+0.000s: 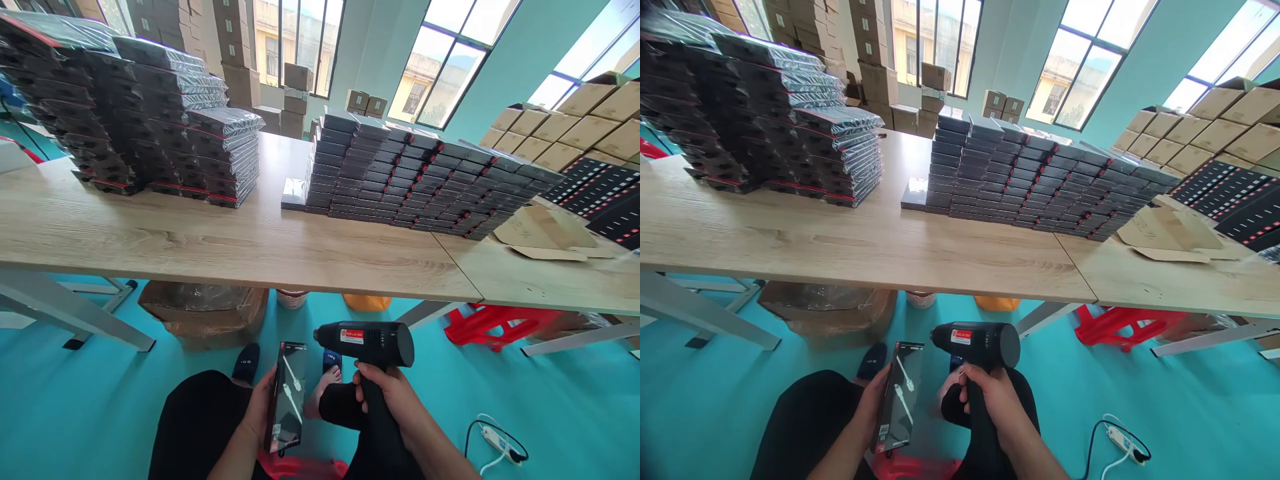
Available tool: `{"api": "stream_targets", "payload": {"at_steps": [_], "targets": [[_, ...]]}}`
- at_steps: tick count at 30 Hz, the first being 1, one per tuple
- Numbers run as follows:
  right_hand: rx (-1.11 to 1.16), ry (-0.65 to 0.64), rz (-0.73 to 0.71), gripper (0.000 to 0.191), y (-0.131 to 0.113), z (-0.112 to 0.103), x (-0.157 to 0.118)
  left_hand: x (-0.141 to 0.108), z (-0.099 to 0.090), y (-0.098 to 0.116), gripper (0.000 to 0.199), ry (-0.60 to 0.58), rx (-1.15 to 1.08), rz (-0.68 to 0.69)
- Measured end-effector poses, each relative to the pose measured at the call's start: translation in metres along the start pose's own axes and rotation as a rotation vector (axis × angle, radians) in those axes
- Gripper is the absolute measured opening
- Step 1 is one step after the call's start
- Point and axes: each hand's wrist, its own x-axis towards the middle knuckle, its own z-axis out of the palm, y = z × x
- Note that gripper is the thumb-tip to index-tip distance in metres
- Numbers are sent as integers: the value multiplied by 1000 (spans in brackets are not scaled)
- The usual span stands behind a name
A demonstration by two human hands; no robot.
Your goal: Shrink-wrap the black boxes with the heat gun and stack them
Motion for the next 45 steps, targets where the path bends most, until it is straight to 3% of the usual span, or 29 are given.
{"api": "stream_targets", "payload": {"at_steps": [6, 11, 15, 18, 20, 24, 26, 32, 37, 41, 45], "targets": [[-38, -236, 19, 36, 3, 0, -11, 0, -1, 0, 27, -21, 29, 119], [-80, 17, -3, 40, -2, 6, -2, 4, -3, -1, 32, -33, 43, 66], [-127, -203, -37, 27, -17, 13, -14, 5, -5, -2, 37, -28, 36, 81], [-335, -427, 51, 7, -22, 14, -29, 1, -3, -1, 32, 39, 39, 96], [-438, -483, 86, 5, -23, 12, -31, -1, -1, -1, 29, 47, 46, 102], [-366, -232, -39, 15, -25, 3, -14, -4, -1, -1, 37, -54, 32, 79], [-357, -171, -49, 19, -26, -4, -8, -4, -1, -1, 38, -50, 33, 78], [-487, -389, 185, 6, -12, -22, -27, -2, 1, 0, 39, -33, 32, 123], [-358, -243, 109, 15, 0, -25, -32, 4, -3, -1, 43, -35, 28, 69], [-421, -392, 207, 12, -1, -26, -33, 1, -1, 0, 38, -54, -14, 93], [-310, -290, 215, 19, 8, -30, -38, -6, 5, 0, 45, -42, -20, 67]]}}
